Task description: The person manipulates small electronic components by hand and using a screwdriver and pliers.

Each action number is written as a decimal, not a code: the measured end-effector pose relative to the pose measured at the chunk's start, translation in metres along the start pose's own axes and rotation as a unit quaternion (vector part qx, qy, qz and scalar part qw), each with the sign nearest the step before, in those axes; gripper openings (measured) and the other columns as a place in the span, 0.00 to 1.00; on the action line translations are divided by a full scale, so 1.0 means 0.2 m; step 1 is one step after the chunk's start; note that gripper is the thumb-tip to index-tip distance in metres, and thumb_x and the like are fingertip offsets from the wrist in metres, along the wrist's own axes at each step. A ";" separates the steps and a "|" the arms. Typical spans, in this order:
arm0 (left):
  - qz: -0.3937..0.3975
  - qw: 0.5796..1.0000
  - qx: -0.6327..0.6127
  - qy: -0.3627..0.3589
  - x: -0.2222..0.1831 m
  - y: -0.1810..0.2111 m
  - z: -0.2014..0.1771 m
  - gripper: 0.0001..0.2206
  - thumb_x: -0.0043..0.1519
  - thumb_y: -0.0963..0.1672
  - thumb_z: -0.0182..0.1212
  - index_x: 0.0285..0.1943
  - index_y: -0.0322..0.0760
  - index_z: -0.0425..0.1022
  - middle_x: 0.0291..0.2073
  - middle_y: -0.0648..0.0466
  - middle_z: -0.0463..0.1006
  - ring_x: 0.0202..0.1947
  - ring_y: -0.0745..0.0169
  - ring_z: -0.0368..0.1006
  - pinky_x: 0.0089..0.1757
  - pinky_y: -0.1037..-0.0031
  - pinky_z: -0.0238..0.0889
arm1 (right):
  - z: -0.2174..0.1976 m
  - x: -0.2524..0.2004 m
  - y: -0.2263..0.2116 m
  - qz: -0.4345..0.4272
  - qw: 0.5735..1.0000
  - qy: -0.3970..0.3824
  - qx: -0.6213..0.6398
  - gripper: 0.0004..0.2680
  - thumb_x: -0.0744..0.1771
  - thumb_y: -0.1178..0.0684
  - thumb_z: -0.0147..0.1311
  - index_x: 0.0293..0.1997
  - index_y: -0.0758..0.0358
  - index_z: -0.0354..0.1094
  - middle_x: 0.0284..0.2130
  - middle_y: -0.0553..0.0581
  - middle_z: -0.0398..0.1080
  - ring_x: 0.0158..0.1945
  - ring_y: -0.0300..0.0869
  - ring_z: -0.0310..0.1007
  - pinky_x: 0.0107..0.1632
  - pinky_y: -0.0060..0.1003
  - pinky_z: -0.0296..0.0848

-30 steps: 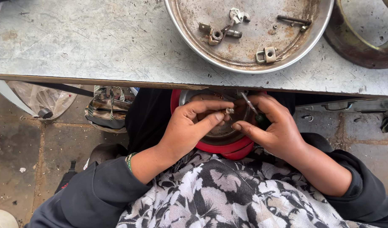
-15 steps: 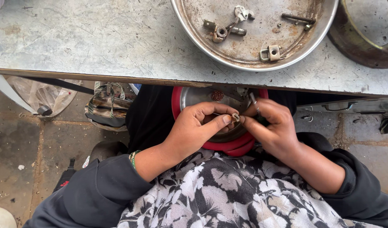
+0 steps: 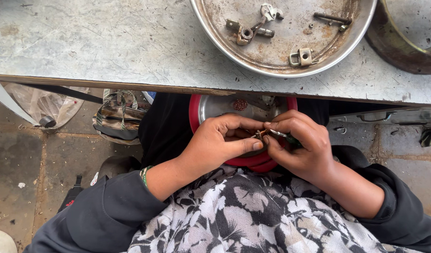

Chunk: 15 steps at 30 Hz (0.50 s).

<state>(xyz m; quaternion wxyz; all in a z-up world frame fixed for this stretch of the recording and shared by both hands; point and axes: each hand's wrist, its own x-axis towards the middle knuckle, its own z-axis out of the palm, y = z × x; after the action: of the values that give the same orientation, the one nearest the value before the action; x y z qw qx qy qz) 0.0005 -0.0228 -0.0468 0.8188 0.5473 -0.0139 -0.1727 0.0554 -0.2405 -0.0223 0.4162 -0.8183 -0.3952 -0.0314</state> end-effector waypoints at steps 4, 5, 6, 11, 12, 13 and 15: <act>0.002 1.000 0.009 0.022 -0.01 -0.01 0.02 0.13 0.64 0.39 0.65 0.56 0.28 0.78 0.47 0.51 0.83 0.47 0.70 0.79 0.51 0.79 0.74 | -0.02 -0.01 0.00 0.031 0.999 -0.016 0.024 0.07 0.64 0.64 0.58 0.45 0.67 0.71 0.40 0.60 0.76 0.42 0.45 0.80 0.45 0.36 0.77; 0.002 1.000 0.013 0.028 -0.01 -0.01 0.02 0.12 0.64 0.39 0.65 0.57 0.28 0.78 0.47 0.51 0.83 0.47 0.70 0.79 0.51 0.78 0.74 | -0.03 0.00 0.00 0.042 0.998 -0.024 0.035 0.08 0.66 0.64 0.56 0.48 0.66 0.71 0.42 0.59 0.77 0.44 0.45 0.81 0.47 0.37 0.78; 0.019 0.999 0.006 0.031 -0.01 -0.01 0.02 0.14 0.64 0.39 0.65 0.59 0.29 0.76 0.47 0.51 0.82 0.47 0.70 0.78 0.51 0.78 0.73 | -0.05 0.00 -0.02 0.060 0.997 -0.044 0.030 0.10 0.65 0.62 0.57 0.51 0.67 0.68 0.43 0.60 0.75 0.45 0.47 0.79 0.47 0.39 0.76; 0.054 0.995 -0.082 0.021 -0.01 -0.01 -0.02 0.13 0.68 0.39 0.62 0.60 0.30 0.73 0.49 0.53 0.79 0.50 0.69 0.77 0.54 0.77 0.73 | -0.19 -0.01 -0.10 0.158 0.970 -0.179 -0.039 0.23 0.67 0.59 0.56 0.72 0.64 0.58 0.42 0.61 0.72 0.43 0.49 0.74 0.48 0.44 0.73; 0.054 0.995 -0.079 0.029 -0.01 -0.02 -0.02 0.13 0.68 0.40 0.62 0.61 0.30 0.74 0.49 0.52 0.80 0.50 0.69 0.77 0.53 0.77 0.73 | -0.21 0.00 -0.11 0.128 0.972 -0.183 -0.070 0.23 0.65 0.60 0.55 0.71 0.63 0.60 0.41 0.60 0.72 0.43 0.50 0.74 0.47 0.46 0.72; 0.054 0.995 -0.076 0.036 -0.01 -0.02 -0.01 0.13 0.68 0.40 0.62 0.61 0.30 0.74 0.49 0.52 0.80 0.50 0.69 0.77 0.53 0.77 0.73 | -0.23 0.00 -0.11 0.097 0.972 -0.187 -0.101 0.23 0.64 0.61 0.55 0.69 0.62 0.61 0.40 0.60 0.72 0.42 0.52 0.74 0.46 0.47 0.72; 0.051 0.996 -0.063 0.045 -0.01 -0.01 -0.01 0.13 0.68 0.40 0.62 0.61 0.29 0.75 0.50 0.51 0.81 0.50 0.69 0.77 0.53 0.78 0.73 | -0.27 0.01 -0.14 0.061 0.971 -0.182 -0.145 0.23 0.62 0.61 0.55 0.67 0.59 0.64 0.39 0.58 0.73 0.41 0.53 0.74 0.43 0.48 0.72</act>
<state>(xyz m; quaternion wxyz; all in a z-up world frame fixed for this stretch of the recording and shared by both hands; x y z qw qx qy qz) -0.0009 -0.0210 -0.0501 0.8593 0.5003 0.0061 -0.1065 0.0524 -0.2680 0.0309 0.2155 -0.8843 -0.4051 0.0860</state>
